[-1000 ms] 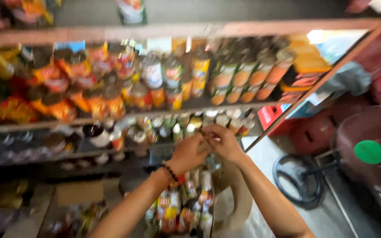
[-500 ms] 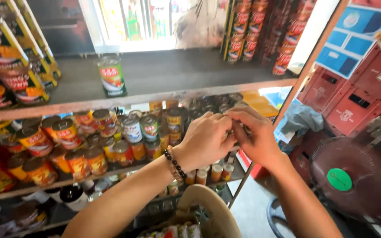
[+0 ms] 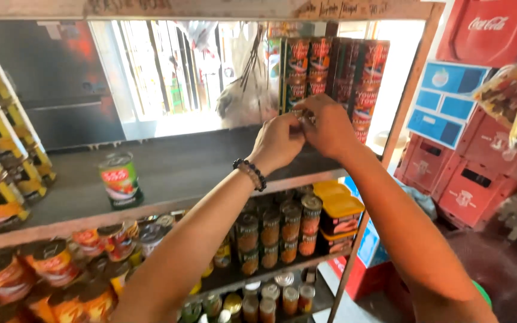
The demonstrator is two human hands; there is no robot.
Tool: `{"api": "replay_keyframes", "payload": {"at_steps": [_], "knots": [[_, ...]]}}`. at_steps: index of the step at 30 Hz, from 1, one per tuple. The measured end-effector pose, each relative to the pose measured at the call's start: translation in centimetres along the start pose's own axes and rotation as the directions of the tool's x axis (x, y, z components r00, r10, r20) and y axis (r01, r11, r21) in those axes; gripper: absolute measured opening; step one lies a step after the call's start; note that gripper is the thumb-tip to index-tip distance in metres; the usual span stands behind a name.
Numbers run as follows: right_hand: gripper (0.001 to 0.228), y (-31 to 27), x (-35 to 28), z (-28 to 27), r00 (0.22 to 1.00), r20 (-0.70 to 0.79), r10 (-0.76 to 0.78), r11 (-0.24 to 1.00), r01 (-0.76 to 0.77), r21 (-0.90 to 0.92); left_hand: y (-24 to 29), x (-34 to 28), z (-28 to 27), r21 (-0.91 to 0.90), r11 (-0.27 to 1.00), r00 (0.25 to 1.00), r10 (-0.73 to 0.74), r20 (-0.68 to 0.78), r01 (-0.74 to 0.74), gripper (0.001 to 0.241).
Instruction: Organizing and shelving various canned goods on a retail shelf.
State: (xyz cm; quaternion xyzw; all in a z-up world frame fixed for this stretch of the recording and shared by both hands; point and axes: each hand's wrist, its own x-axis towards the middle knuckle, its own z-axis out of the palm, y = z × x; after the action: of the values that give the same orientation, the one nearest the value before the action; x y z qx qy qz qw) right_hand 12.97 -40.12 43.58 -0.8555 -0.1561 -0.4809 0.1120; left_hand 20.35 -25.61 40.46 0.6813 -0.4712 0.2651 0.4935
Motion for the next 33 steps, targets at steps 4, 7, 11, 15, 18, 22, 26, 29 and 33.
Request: {"api": "replay_keyframes", "payload": {"at_steps": [4, 7, 11, 15, 18, 22, 26, 29, 33], "knots": [[0.037, 5.1, 3.9, 2.4, 0.999, -0.04, -0.023, 0.997, 0.019, -0.081, -3.8, 3.6, 2.7, 0.053, 0.998, 0.994, -0.041, -0.103, 0.047, 0.017], [0.065, 6.4, 6.4, 3.1, 0.997, -0.072, -0.033, 0.987, 0.021, -0.159, -4.6, 5.7, 3.7, -0.199, 0.899, 0.917, -0.399, -0.004, 0.391, 0.041], [0.093, 5.8, 9.3, 3.6, 0.978, -0.018, 0.209, 0.949, -0.207, -0.237, -9.1, 7.9, 6.4, 0.191, 0.942, 0.94, -0.226, -0.256, 0.278, 0.065], [0.097, 7.9, 10.8, 5.2, 0.972, -0.07, 0.225, 0.935, -0.236, -0.264, -9.8, 8.4, 6.5, 0.225, 0.894, 0.92, -0.361, -0.153, 0.388, 0.073], [0.09, 9.0, 11.3, 5.8, 0.98, -0.131, 0.147, 0.941, -0.18, -0.287, -9.8, 8.8, 6.4, 0.288, 0.889, 0.934, -0.339, -0.11, 0.357, 0.066], [0.083, 8.6, 10.8, 5.7, 0.973, -0.195, 0.124, 0.946, -0.175, -0.273, -9.9, 9.0, 7.0, 0.263, 0.892, 0.928, -0.335, -0.164, 0.368, 0.058], [0.076, 7.8, 9.5, 4.9, 0.968, -0.241, 0.071, 0.991, -0.096, -0.092, -9.7, 8.0, 7.0, 0.312, 0.908, 0.951, -0.215, -0.221, 0.278, 0.051], [0.071, 6.6, 8.4, 3.5, 0.958, -0.287, -0.011, 1.0, 0.007, -0.014, -8.8, 7.5, 6.8, 0.333, 0.928, 0.957, -0.068, -0.283, 0.165, 0.052], [0.067, 4.4, 6.1, 1.0, 0.923, -0.377, -0.076, 0.996, 0.085, 0.007, -6.7, 6.3, 5.6, 0.346, 0.938, 0.947, 0.113, -0.3, -0.002, 0.05]]}}
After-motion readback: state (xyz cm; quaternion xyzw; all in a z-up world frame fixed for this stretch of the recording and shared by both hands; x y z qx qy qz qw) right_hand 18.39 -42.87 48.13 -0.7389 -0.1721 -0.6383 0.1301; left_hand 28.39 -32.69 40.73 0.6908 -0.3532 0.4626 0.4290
